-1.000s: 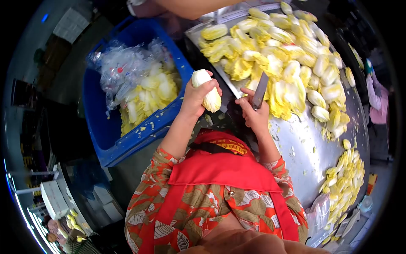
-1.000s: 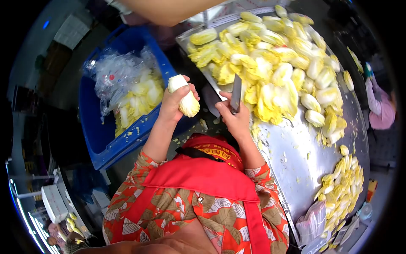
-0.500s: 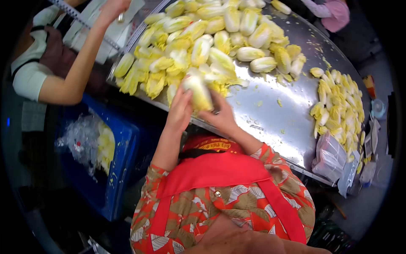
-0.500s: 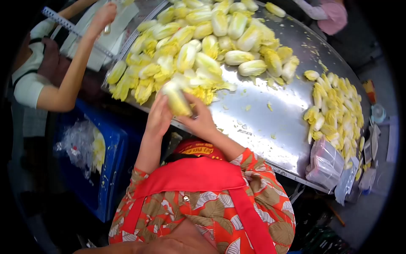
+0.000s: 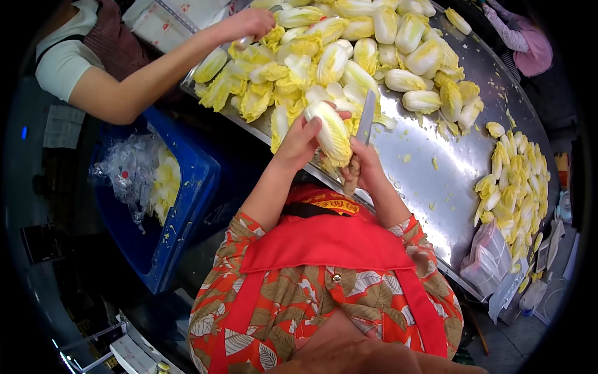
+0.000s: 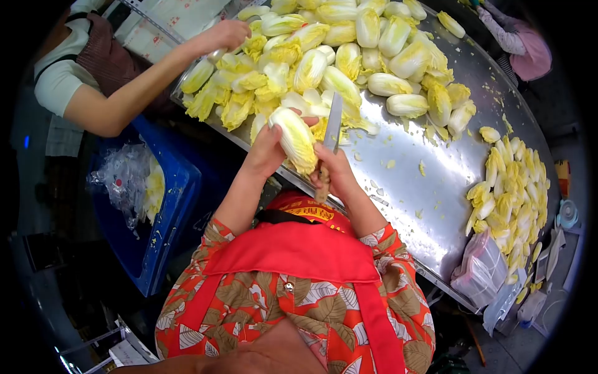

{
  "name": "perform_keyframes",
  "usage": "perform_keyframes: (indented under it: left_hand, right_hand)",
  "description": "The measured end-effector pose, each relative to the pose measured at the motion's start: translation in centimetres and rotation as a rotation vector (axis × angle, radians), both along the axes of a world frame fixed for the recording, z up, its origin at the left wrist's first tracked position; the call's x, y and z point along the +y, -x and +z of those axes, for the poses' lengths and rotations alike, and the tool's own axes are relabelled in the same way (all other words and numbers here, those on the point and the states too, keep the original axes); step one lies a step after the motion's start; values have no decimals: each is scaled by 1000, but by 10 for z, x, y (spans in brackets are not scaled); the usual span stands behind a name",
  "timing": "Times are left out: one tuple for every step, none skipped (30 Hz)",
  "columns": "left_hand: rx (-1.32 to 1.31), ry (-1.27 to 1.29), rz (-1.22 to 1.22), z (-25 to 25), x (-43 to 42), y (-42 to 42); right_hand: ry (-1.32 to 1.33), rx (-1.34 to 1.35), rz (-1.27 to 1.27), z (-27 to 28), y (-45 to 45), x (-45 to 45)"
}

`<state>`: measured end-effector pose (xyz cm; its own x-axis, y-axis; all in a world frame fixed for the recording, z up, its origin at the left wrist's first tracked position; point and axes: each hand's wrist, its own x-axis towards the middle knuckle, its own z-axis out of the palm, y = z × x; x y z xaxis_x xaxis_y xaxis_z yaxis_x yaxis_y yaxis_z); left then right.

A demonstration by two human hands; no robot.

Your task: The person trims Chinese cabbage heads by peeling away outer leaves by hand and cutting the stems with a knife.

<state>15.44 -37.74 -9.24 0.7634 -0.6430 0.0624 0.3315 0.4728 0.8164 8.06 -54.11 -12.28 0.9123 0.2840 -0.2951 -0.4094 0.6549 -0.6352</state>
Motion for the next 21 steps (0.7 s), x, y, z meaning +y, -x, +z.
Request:
perform_keyframes:
  left_hand:
    - [41,-28,94,-1,0,-1]
    - [78,-53,189,-2,-1,-1]
    - [95,-43,245,-3,-1,-2]
    - [95,-41,249,-3,-2,-2]
    - [119,-70,296,-3,-2,-1]
    - [145,-102,340,-3,-2,0]
    - [99,-131,407,-8,-4,-1]
    - [102,-131,408,-7,-5,1]
    - [27,-271,508,-2,-7,3]
    - [-50,-410,607,1,-8,4]
    - [-51,-409,611,-1,-9,4]
    - [-51,-385,615,-5,-9,4]
    - [-52,-361,619,-7,-8,4]
    - [-53,-363,621,-6,-7,4]
    - [-48,-380,616,-6,-7,5]
    - [-42,-397,612,-6,-7,6]
    - [-39,-397,616,-8,-5,6]
    - [-15,-397,571,-9,-2,5]
    - [8,-397,525,-9,1,4]
    - [11,-397,530,-8,3,6]
    - [51,-391,462,-2,4,8]
  right_hand:
    - [222,-5,-36,6,-2,-2]
    - [223,-5,-33,11,-2,0]
    - [389,-71,-132,15,-2,3]
    - [555,-138,-230,18,-2,6]
    - [639,-237,-229,22,1,7]
    - [792,-324,-186,25,2,9]
    - [882,-421,-212,29,3,15]
    - [972,-521,-241,34,2,22]
    - [1163,-578,-199,39,3,23]
    - [1164,-581,-200,38,2,25]
    - [1192,-514,-156,36,1,26]
    - [1218,-448,-111,34,0,28]
    - [1121,-520,-232,29,1,31]
    - [1118,-522,-231,32,2,29]
    - [1068,-455,-212,37,5,26]
    - [1018,-388,-191,40,7,23]
    - [1040,-409,-262,38,8,21]
    - [1052,-437,-329,42,7,21]
    - [1075,-516,-383,37,5,19]
    - [1096,-595,-437,31,1,14]
    - [1103,-647,-455,33,-1,10]
